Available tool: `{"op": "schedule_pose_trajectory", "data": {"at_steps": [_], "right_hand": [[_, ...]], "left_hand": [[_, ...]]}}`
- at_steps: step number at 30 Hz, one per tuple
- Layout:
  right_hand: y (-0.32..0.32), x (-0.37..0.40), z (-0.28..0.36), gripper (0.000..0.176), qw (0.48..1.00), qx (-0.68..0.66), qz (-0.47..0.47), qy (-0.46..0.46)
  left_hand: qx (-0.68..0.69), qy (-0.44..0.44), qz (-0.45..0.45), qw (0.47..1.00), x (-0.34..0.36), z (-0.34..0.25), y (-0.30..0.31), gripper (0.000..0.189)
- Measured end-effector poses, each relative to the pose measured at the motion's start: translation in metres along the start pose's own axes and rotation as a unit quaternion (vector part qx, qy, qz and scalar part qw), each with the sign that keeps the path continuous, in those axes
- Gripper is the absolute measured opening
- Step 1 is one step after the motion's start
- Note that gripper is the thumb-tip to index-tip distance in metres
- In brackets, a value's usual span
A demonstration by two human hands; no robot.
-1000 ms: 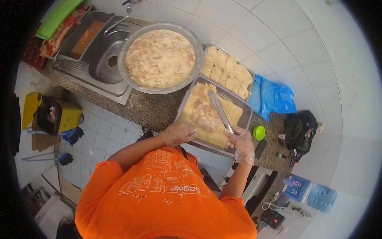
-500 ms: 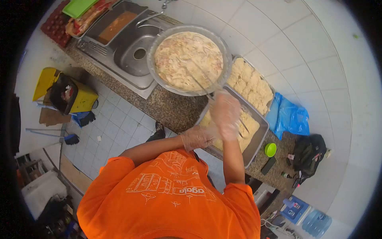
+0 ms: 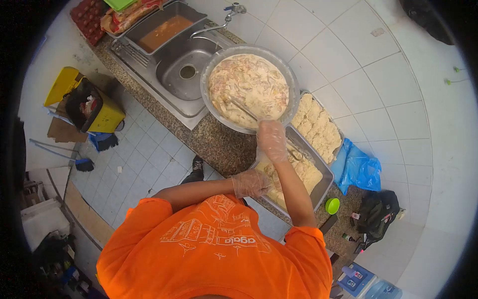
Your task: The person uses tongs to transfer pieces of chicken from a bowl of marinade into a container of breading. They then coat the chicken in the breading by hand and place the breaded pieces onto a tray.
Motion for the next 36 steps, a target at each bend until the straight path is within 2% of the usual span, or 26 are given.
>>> {"op": "schedule_pose_trajectory", "data": {"at_steps": [1, 3, 4, 6, 7, 9, 10, 12, 13, 15, 16, 18, 19, 20, 22, 23, 25, 26, 27, 28, 30, 32, 34, 35, 36], "right_hand": [[-0.002, 0.008, -0.002, 0.014, 1.0, 0.002, 0.0, -0.003], [0.0, 0.022, -0.008, 0.021, 0.986, -0.09, 0.025, -0.137], [0.005, 0.028, -0.008, 0.021, 0.986, -0.088, 0.024, -0.142], [0.012, 0.039, -0.007, 0.026, 0.956, -0.158, 0.115, -0.22], [0.011, 0.05, -0.01, 0.026, 0.955, -0.158, 0.115, -0.225], [0.002, 0.083, -0.019, 0.024, 0.846, -0.353, 0.183, -0.354], [0.02, 0.093, -0.016, 0.024, 0.844, -0.352, 0.182, -0.362], [0.067, 0.117, -0.012, 0.02, 0.74, -0.492, 0.109, -0.445], [0.088, 0.13, -0.009, 0.02, 0.736, -0.488, 0.105, -0.457], [0.122, 0.162, -0.004, 0.019, 0.689, -0.488, 0.0, -0.536], [0.129, 0.182, -0.007, 0.019, 0.685, -0.479, -0.003, -0.549], [0.139, 0.225, -0.021, 0.017, 0.677, -0.455, 0.058, -0.575], [0.135, 0.249, -0.024, 0.021, 0.623, -0.488, 0.067, -0.608], [0.128, 0.27, -0.029, 0.021, 0.619, -0.483, 0.065, -0.616], [0.126, 0.283, -0.032, 0.028, 0.678, -0.38, 0.116, -0.619], [0.131, 0.289, -0.032, 0.034, 0.714, -0.25, 0.168, -0.632], [0.134, 0.287, -0.035, 0.035, 0.721, -0.207, 0.171, -0.639], [0.135, 0.282, -0.037, 0.035, 0.729, -0.164, 0.173, -0.642], [0.141, 0.268, -0.039, 0.037, 0.758, -0.142, 0.17, -0.613], [0.144, 0.25, -0.038, 0.037, 0.763, -0.15, 0.172, -0.605], [0.144, 0.199, -0.034, 0.036, 0.834, -0.082, 0.173, -0.518], [0.13, 0.146, -0.023, 0.031, 0.914, -0.032, 0.1, -0.392], [0.1, 0.103, -0.011, 0.022, 0.962, -0.004, 0.036, -0.272], [0.08, 0.085, -0.003, 0.016, 0.977, 0.023, 0.01, -0.211], [0.064, 0.064, 0.006, 0.011, 0.985, 0.023, -0.017, -0.172]], "left_hand": [[-0.007, 0.012, 0.017, 1.0, 0.0, -0.003, 0.002, 0.037], [-0.012, 0.022, 0.026, 0.999, -0.002, -0.003, 0.002, 0.036], [-0.016, 0.036, 0.032, 0.999, -0.002, -0.003, 0.001, 0.036], [-0.018, 0.044, 0.029, 0.998, -0.002, -0.007, 0.004, 0.035], [-0.02, 0.055, 0.022, 0.998, -0.002, -0.01, 0.006, 0.035], [-0.015, 0.041, 0.006, 0.999, 0.0, -0.012, 0.007, 0.034], [-0.01, 0.029, -0.015, 0.999, 0.0, -0.012, 0.006, 0.033], [0.001, 0.034, 0.006, 0.999, -0.002, -0.006, 0.002, 0.032], [0.007, 0.042, 0.02, 0.999, -0.004, -0.003, -0.001, 0.032], [0.017, 0.027, 0.013, 0.999, -0.005, -0.005, 0.0, 0.032], [0.021, 0.021, -0.004, 1.0, -0.005, -0.006, 0.0, 0.031], [0.023, -0.005, -0.004, 1.0, -0.004, -0.003, -0.004, 0.03], [-0.013, -0.028, 0.001, 1.0, -0.004, -0.003, -0.004, 0.029], [-0.05, -0.049, 0.003, 0.998, -0.003, -0.003, -0.005, 0.028], [-0.045, -0.029, 0.007, 0.999, -0.002, -0.001, -0.01, 0.026], [-0.076, -0.049, 0.007, 0.996, -0.001, -0.001, -0.011, 0.025], [-0.109, -0.065, 0.005, 0.992, 0.0, -0.002, -0.01, 0.025], [-0.068, -0.027, 0.007, 0.997, -0.002, -0.002, -0.01, 0.026], [-0.027, 0.014, 0.007, 1.0, -0.003, -0.002, -0.008, 0.028], [-0.033, 0.023, 0.002, 0.999, -0.002, -0.005, -0.004, 0.028], [-0.009, -0.014, -0.002, 1.0, -0.002, -0.011, 0.003, 0.029], [-0.009, 0.028, 0.002, 1.0, -0.001, -0.008, 0.0, 0.029], [-0.023, 0.026, -0.028, 0.999, -0.001, -0.007, -0.002, 0.029], [-0.039, -0.018, -0.025, 0.999, 0.0, 0.015, -0.023, 0.026], [-0.045, -0.016, -0.033, 0.998, -0.001, 0.011, -0.018, 0.026]]}}
Point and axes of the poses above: each hand's wrist, its own x-axis away from the middle knuckle, its own y-axis out of the back of the hand, z = x × y, the point moved 2 cm from there along -x, towards the middle knuckle, and after that the axes turned 12 degrees about x, right-handed, at the moved point
